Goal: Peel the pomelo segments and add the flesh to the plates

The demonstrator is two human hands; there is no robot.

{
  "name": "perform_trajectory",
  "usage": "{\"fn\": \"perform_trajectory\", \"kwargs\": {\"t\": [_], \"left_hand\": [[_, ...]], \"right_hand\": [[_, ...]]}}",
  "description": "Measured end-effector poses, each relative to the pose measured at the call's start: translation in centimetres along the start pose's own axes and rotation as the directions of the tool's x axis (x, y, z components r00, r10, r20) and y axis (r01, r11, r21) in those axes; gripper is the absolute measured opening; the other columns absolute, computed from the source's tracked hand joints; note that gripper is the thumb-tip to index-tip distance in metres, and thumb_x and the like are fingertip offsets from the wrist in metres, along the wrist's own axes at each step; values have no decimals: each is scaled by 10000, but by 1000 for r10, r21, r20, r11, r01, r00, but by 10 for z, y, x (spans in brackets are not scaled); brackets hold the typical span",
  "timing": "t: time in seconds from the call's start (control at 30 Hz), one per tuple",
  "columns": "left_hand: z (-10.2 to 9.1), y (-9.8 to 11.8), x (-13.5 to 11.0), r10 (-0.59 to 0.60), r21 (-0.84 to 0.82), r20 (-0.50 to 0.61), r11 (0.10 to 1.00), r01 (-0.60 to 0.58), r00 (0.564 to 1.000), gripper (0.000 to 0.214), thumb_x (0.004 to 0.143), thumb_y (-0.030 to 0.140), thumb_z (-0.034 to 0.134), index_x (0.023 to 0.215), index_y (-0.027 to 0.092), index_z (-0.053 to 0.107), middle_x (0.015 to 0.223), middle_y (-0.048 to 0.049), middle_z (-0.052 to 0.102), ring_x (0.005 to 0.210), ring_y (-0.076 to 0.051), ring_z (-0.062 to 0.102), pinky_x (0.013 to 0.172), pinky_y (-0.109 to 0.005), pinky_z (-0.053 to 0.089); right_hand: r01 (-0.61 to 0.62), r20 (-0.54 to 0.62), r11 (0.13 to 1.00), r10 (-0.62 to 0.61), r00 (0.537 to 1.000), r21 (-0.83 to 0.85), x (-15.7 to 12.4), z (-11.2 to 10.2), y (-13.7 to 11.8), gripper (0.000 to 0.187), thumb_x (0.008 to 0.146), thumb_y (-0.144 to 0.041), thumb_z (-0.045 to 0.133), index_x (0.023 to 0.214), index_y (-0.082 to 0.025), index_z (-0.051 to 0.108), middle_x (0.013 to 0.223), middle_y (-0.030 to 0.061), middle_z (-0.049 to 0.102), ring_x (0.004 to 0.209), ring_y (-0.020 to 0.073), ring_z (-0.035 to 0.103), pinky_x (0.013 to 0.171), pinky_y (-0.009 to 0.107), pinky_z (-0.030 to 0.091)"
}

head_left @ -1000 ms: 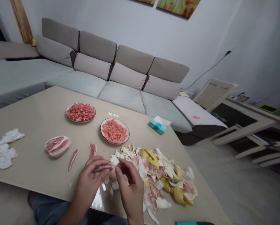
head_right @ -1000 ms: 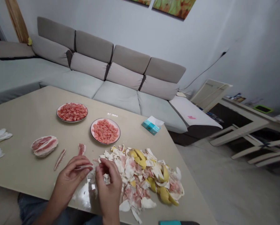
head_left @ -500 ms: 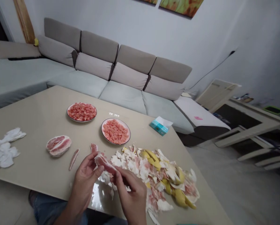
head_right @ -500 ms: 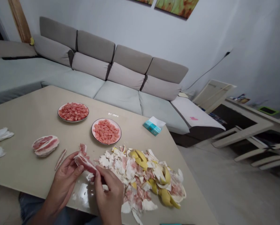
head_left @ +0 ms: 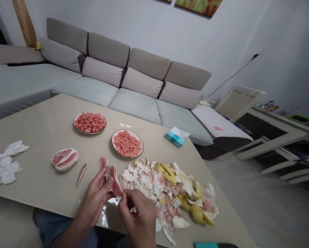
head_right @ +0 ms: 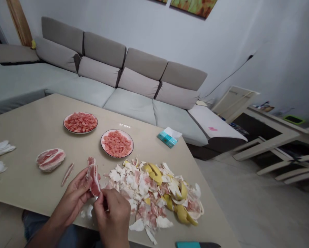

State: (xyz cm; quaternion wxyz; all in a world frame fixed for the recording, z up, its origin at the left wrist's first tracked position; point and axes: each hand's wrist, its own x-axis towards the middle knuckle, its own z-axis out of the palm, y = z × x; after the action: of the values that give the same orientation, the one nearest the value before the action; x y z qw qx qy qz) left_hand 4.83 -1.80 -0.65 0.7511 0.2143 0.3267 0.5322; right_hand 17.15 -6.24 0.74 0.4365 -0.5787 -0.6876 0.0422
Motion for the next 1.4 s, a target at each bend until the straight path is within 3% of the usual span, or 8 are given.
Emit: {"fn": "perform_trajectory", "kwargs": {"t": [0.17, 0.37, 0.5, 0.83, 0.97, 1.07, 1.2, 1.4], "left_hand": [[-4, 2, 2, -156, -57, 156, 984, 166, 975, 346, 812, 262, 684, 1147, 186, 644, 925, -60, 670, 694, -103, 615, 666, -208, 509], [-5, -5, 4, 16, 109, -24, 994, -14, 1000, 482, 726, 302, 756, 1187, 241, 629, 1301, -100, 571, 933, -192, 645, 695, -238, 534], [-6, -11, 6, 148, 251, 25, 956, -149, 989, 485, 695, 280, 773, 1160, 255, 641, 1322, -74, 564, 1109, -234, 593, 845, -281, 526], [-7, -14, -2, 472, 715, 265, 489, -500, 841, 364, 739, 96, 647, 1030, 304, 709, 1067, -44, 639, 1047, -212, 592, 960, -336, 463], [-3, -15, -6, 341, 546, 209, 737, -398, 917, 474, 707, 229, 753, 1162, 287, 633, 1270, -76, 569, 1207, -264, 512, 1028, -371, 415], [1, -10, -8, 98, 220, 198, 965, -141, 975, 490, 806, 413, 653, 1259, 255, 555, 1334, -119, 530, 1203, -289, 522, 970, -392, 463], [4, -3, -6, -127, 47, 162, 992, 121, 979, 415, 852, 395, 607, 1229, 230, 554, 1215, -124, 607, 1008, -236, 630, 812, -338, 529], [4, -4, -1, 122, 46, -18, 992, -121, 992, 634, 675, 216, 799, 1247, 244, 527, 1150, -79, 631, 1050, -219, 614, 874, -288, 504]], "right_hand": [[-172, 49, 971, 167, 985, 168, 6, -6, 1, 178, 837, -186, 533, 717, -181, 665, 587, -4, 632, 526, 127, 577, 528, 206, 432], [-446, 11, 862, 457, 889, 241, 5, -4, 18, 332, 859, -364, 592, 588, -178, 633, 508, -13, 597, 490, 128, 553, 509, 214, 431], [-414, -75, 846, 462, 884, 335, 3, 2, 24, 256, 849, -347, 608, 1040, -192, 678, 978, 71, 698, 850, 198, 652, 735, 284, 512], [-414, 85, 760, 433, 897, 501, 3, 6, 6, 270, 785, -299, 685, 1038, -206, 691, 1075, 81, 682, 911, 209, 648, 752, 287, 541], [-395, 84, 729, 424, 902, 559, 2, 0, 11, 289, 802, -300, 676, 1072, -200, 695, 1110, 103, 683, 995, 242, 648, 837, 333, 541], [-332, 75, 765, 351, 933, 552, 4, -5, 13, 296, 826, -277, 656, 1115, -216, 681, 1143, 104, 669, 1051, 246, 628, 879, 352, 531], [-240, 127, 832, 203, 971, 501, 5, -6, 11, 296, 841, -228, 634, 1134, -253, 673, 1167, 89, 635, 1117, 237, 585, 946, 375, 497], [-250, 21, 876, 265, 964, 412, 6, -5, 10, 266, 827, -207, 642, 1090, -235, 669, 1075, 73, 645, 877, 175, 646, 714, 262, 556]]}}
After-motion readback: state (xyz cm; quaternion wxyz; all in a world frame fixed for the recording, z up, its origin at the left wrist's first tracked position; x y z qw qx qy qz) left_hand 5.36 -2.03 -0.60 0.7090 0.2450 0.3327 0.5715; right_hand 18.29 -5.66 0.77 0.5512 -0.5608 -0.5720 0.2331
